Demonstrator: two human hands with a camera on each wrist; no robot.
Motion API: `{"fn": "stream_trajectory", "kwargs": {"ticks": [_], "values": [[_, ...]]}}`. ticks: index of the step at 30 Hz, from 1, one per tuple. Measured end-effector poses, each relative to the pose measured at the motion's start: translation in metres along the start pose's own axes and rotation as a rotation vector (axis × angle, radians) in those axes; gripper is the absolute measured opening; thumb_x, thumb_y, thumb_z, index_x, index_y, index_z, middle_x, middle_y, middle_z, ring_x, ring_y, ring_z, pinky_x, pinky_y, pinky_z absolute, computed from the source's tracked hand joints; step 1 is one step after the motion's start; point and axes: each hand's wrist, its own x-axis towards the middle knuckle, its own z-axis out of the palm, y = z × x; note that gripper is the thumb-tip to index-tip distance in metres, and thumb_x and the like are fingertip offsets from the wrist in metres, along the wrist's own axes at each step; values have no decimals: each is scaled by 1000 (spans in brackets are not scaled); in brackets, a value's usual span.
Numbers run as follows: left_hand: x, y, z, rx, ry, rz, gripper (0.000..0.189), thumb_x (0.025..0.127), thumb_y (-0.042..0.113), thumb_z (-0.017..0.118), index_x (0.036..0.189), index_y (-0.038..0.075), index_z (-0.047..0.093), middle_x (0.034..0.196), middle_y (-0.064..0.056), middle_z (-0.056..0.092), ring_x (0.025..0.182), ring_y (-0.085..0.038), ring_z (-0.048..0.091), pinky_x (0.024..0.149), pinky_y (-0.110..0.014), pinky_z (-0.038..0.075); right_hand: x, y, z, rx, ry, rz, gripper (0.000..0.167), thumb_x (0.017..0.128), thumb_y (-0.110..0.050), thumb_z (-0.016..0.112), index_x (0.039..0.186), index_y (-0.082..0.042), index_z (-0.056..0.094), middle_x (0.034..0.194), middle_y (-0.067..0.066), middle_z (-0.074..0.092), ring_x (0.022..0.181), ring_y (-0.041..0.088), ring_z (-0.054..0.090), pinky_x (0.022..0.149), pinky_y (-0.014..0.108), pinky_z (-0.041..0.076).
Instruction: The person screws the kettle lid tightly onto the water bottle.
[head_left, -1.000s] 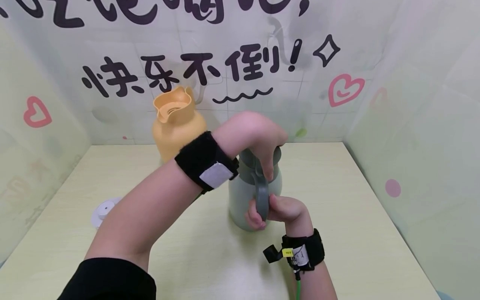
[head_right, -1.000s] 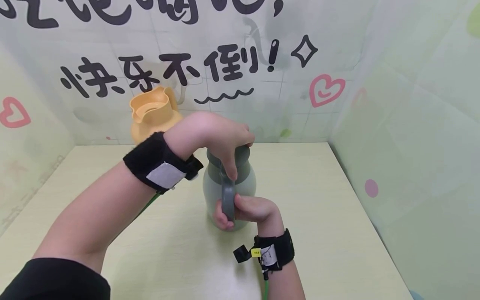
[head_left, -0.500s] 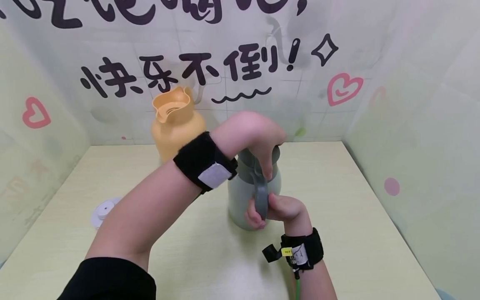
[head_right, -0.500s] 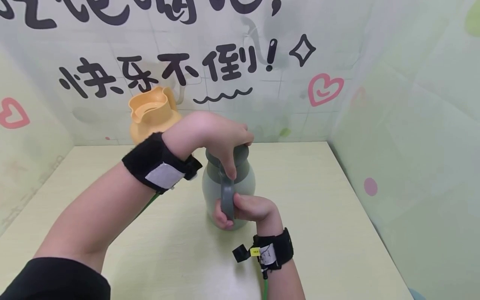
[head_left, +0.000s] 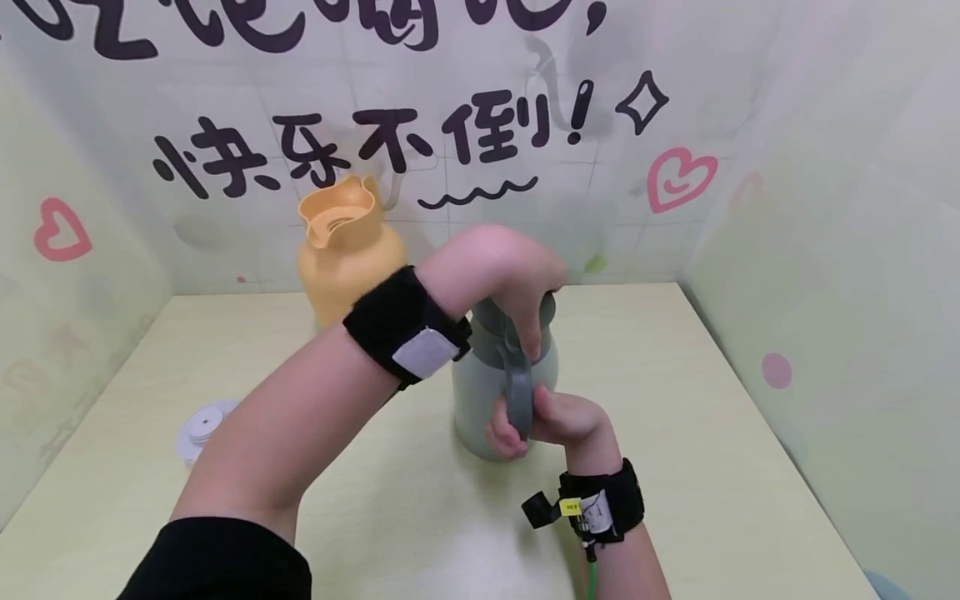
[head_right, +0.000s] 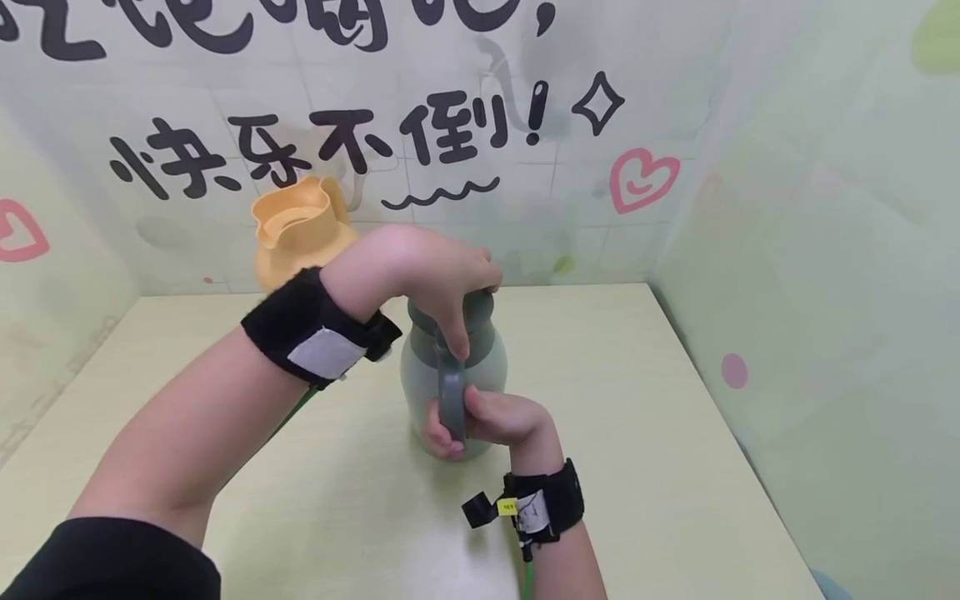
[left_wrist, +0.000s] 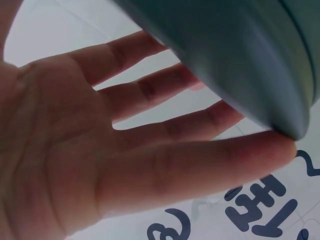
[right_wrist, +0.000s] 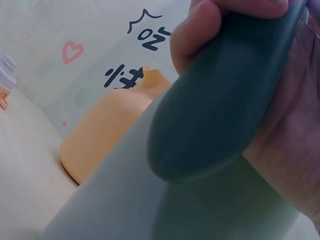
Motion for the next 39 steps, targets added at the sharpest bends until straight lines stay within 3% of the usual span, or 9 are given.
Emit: {"fn": "stream_trajectory", "kwargs": {"ticks": [5,11,15,19,24,30,35,39], "values": [[2,1,2,-4,5,-15,49,76,41,78,104,9,54,94,0,52,84,-17,48,69,-28,40,-1,0,2,10,-2,-2,61,97,-60,16,85,-4,38,66,12,33,56,30,31,53,38,31],[-2,0,14,-53,118,-7,38,75,31,72,100,8,56,91,-1,54,79,-17,49,65,-27,42,0,2,2,9,12,-1,62,97,-60,15,86,-4,39,66,12,33,56,29,31,54,37,30],[-3,-5,20,-51,135,-1,47,76,33,71,111,7,53,106,-4,51,90,-18,50,74,-28,44,1,5,2,14,20,-2,61,97,-60,15,86,-4,39,65,13,32,56,29,30,53,37,31],[-4,-12,25,-77,182,32,49,76,35,71,114,8,55,108,-5,50,92,-19,51,76,-28,43,2,5,2,8,24,-12,61,97,-60,16,86,-5,38,66,12,32,57,28,31,53,37,31],[-6,-24,37,-178,278,101,59,78,37,73,124,6,54,111,-4,51,97,-19,49,81,-28,42,2,3,3,4,24,-33,60,98,-59,16,86,-4,38,67,11,34,57,27,32,53,37,31],[-10,-33,54,-337,373,134,70,81,42,71,138,9,46,129,-3,48,113,-21,40,89,-31,39,2,2,5,0,47,-34,59,98,-57,16,87,-4,39,68,10,35,59,26,33,54,37,31],[-12,-37,66,-431,452,172,73,84,46,69,142,10,42,139,-1,45,123,-20,35,96,-30,36,-4,4,7,-14,90,-21,59,99,-55,13,88,-4,39,69,11,37,62,25,36,56,36,33],[-12,-40,73,-485,507,210,72,85,47,68,141,9,43,137,-1,47,124,-19,36,98,-31,35,-9,3,10,-37,156,3,61,100,-53,11,91,-1,42,71,14,40,66,26,41,64,34,38]]}}
